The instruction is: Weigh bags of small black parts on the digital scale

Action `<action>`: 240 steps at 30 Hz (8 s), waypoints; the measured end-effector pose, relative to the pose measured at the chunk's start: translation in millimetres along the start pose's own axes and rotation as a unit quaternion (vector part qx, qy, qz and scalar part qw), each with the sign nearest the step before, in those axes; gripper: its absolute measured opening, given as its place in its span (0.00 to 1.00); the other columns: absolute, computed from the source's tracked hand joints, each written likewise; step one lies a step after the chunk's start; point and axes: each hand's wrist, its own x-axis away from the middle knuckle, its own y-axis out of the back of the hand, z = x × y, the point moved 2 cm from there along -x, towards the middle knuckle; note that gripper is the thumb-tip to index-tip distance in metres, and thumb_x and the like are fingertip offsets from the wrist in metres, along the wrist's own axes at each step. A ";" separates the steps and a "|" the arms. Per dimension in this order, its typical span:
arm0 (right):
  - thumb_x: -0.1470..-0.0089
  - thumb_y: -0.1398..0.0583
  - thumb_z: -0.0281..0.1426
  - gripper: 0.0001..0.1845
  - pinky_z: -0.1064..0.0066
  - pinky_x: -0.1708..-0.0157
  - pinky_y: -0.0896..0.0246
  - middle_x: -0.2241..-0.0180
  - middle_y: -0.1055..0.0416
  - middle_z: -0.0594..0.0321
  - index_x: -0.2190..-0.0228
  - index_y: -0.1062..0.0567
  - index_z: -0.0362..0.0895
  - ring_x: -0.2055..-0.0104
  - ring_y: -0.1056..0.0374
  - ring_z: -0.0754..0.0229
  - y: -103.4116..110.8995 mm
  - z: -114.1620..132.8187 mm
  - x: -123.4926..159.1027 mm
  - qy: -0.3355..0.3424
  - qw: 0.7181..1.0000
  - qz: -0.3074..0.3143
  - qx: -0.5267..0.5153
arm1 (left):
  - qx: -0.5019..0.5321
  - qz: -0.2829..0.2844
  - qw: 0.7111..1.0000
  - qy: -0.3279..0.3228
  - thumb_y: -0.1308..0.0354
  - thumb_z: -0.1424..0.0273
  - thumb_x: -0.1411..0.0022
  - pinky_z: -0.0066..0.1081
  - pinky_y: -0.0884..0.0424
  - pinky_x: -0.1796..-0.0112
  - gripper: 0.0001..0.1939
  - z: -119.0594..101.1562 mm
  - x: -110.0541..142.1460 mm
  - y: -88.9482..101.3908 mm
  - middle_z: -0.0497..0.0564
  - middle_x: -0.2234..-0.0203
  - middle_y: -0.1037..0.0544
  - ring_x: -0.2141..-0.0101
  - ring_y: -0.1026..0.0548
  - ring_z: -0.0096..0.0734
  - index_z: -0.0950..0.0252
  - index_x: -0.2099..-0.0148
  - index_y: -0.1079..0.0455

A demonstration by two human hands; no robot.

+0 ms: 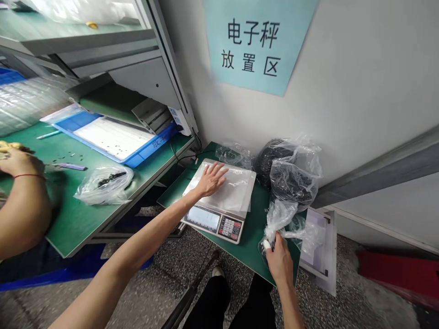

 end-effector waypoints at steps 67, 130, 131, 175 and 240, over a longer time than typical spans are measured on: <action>0.55 0.46 0.43 0.29 0.66 0.66 0.31 0.58 0.26 0.50 0.55 0.28 0.39 0.62 0.28 0.53 -98.3 53.7 19.2 -0.024 0.943 0.025 -0.331 | 0.367 0.124 0.875 0.291 0.50 0.63 0.48 0.46 0.34 0.50 0.10 -69.7 400.2 -123.9 0.56 0.61 0.32 0.56 0.28 0.51 0.53 0.62 0.33; 0.49 0.41 0.26 0.22 0.71 0.57 0.40 0.51 0.28 0.50 0.51 0.26 0.39 0.52 0.32 0.51 55.5 217.0 -240.7 0.268 0.927 0.100 0.243 | 0.455 0.147 0.798 0.365 0.54 0.68 0.53 0.32 0.31 0.57 0.18 -53.1 355.2 -93.5 0.52 0.65 0.24 0.61 0.26 0.38 0.65 0.59 0.33; 0.49 0.41 0.26 0.22 0.71 0.57 0.40 0.51 0.28 0.51 0.51 0.26 0.41 0.51 0.32 0.52 56.0 216.3 -240.3 0.266 0.929 0.100 0.237 | 0.456 0.142 0.799 0.366 0.54 0.67 0.52 0.33 0.32 0.56 0.18 -52.3 351.7 -91.9 0.52 0.65 0.24 0.60 0.26 0.38 0.64 0.59 0.33; 0.49 0.46 0.29 0.15 0.67 0.60 0.36 0.62 0.25 0.56 0.60 0.26 0.44 0.63 0.29 0.54 52.5 126.1 -80.8 0.197 0.967 -0.061 -0.147 | 0.554 0.095 0.731 0.387 0.50 0.66 0.47 0.34 0.32 0.57 0.12 -90.7 317.1 -86.3 0.51 0.66 0.24 0.62 0.26 0.36 0.65 0.62 0.32; 0.51 0.48 0.37 0.20 0.64 0.59 0.36 0.59 0.28 0.52 0.58 0.29 0.42 0.61 0.31 0.53 2.3 16.2 8.7 0.073 0.988 -0.108 -0.086 | 0.590 0.140 0.696 0.384 0.50 0.70 0.55 0.28 0.38 0.66 0.12 -75.4 322.7 -101.0 0.47 0.72 0.28 0.67 0.30 0.30 0.64 0.66 0.34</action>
